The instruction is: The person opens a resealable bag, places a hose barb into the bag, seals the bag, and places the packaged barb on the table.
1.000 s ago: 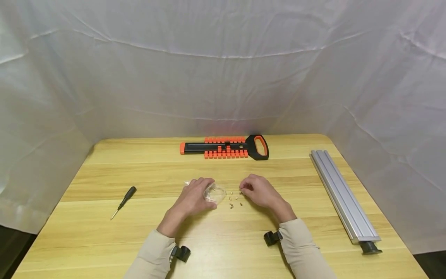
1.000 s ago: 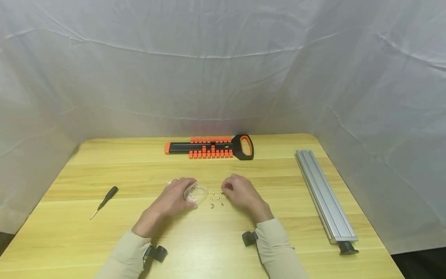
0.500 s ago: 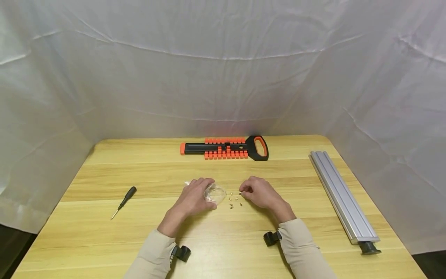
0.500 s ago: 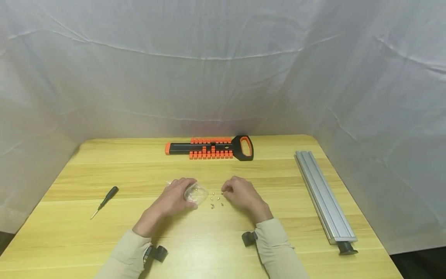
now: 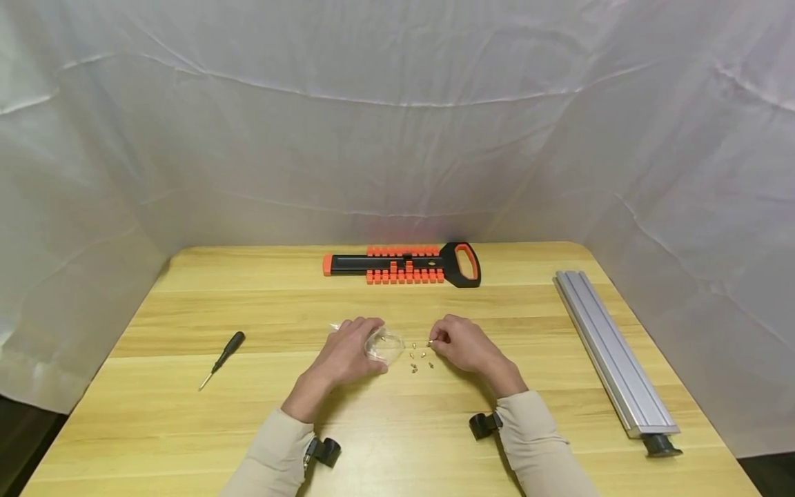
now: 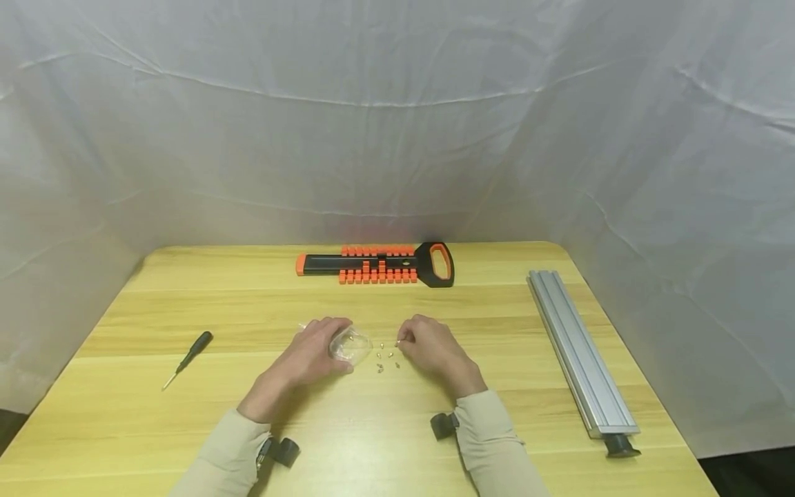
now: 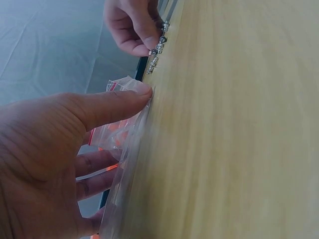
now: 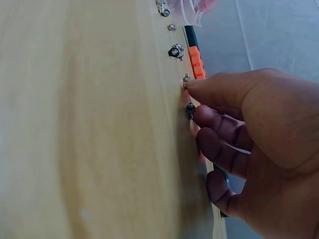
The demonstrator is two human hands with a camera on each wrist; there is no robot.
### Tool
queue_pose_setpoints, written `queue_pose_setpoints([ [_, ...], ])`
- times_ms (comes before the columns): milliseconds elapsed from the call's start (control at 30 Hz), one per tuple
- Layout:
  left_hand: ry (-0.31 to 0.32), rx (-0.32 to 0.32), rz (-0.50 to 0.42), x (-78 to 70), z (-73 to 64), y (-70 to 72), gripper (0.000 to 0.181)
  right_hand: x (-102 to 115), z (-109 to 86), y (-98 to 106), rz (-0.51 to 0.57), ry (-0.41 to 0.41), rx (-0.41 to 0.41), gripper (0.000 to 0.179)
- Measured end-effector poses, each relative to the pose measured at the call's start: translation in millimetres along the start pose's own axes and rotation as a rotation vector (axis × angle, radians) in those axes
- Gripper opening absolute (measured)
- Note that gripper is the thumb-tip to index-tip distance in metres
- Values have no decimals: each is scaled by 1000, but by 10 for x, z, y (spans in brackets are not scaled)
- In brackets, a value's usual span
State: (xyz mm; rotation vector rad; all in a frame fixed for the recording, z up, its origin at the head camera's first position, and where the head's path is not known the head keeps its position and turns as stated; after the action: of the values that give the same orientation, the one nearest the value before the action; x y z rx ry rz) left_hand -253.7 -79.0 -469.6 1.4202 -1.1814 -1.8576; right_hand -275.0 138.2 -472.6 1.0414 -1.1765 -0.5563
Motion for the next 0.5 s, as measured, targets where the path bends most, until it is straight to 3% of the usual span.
queue_pose_setpoints([
  [300, 5, -1, -1, 9, 3, 11, 83, 59, 22, 0, 66, 19, -65, 6],
  [500, -5, -2, -3, 4, 4, 6, 82, 206, 62, -53, 120, 81, -42, 5],
])
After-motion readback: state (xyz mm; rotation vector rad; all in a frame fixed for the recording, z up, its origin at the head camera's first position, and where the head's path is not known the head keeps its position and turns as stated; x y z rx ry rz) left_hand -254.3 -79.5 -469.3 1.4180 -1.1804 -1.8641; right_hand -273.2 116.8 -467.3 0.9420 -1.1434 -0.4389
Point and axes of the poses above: each hand's wrist, its own z-axis towards the middle knuckle, its own y-axis out of the back of the hand, x = y × z, the point moved 5 cm from there along z, towards the middle knuckle, and after that the axes turned 3 degrees about -x, right-handed, at the moved point
